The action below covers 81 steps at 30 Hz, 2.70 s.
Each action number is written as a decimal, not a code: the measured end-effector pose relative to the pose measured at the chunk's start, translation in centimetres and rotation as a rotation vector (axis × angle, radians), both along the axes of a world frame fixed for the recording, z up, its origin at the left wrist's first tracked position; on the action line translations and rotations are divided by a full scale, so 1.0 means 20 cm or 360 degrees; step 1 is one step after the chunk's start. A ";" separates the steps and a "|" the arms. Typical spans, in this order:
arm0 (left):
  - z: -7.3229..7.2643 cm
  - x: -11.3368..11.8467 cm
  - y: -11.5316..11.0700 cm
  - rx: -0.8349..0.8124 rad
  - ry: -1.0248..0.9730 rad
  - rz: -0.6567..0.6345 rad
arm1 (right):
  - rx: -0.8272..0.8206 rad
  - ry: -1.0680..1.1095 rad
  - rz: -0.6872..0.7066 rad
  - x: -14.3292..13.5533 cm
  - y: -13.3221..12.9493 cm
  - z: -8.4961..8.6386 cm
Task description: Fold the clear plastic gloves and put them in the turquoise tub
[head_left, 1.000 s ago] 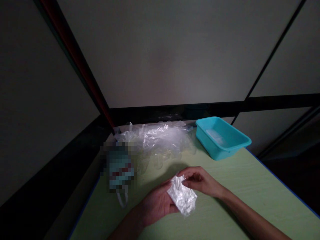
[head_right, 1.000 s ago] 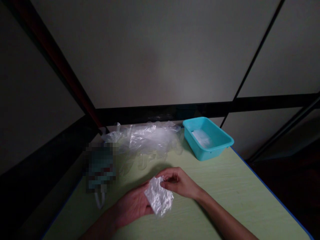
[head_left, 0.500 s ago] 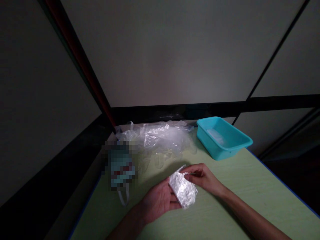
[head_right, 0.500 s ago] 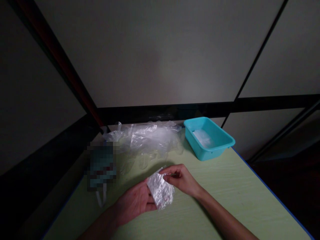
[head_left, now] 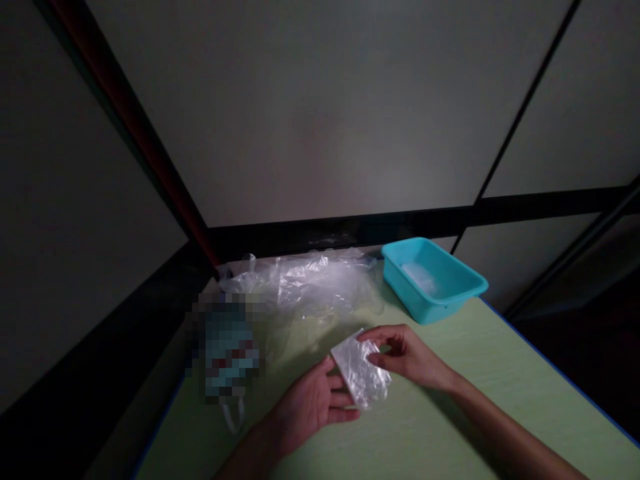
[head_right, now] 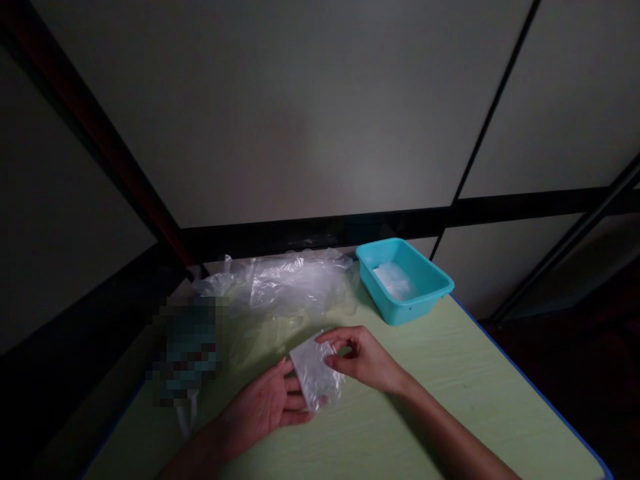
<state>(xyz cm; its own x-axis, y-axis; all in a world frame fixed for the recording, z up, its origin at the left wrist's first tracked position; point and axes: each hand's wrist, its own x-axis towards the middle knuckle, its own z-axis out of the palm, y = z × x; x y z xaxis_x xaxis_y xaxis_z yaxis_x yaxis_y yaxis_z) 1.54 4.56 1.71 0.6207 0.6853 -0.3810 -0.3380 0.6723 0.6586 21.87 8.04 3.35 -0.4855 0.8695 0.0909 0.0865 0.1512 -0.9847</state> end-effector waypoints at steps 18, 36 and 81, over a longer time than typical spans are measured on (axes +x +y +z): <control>0.14 0.68 0.59 0.0507 0.0447 0.0490 | 0.0372 -0.0262 -0.0614 0.72 0.45 0.42; 0.17 0.68 0.48 0.0638 0.0172 0.0532 | 0.0393 -0.0573 -0.0285 0.70 0.50 0.42; 0.26 0.44 0.28 0.0649 0.0179 0.0404 | 0.0706 -0.1185 -0.0510 0.30 0.39 0.28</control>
<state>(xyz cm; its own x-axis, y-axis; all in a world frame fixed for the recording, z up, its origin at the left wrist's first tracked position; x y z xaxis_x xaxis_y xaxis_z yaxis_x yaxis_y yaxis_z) 10.43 10.06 6.85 0.3850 0.9169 -0.1055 -0.3695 0.2578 0.8927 27.85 15.86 9.00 -0.2944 0.9325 0.2091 0.7769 0.3610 -0.5158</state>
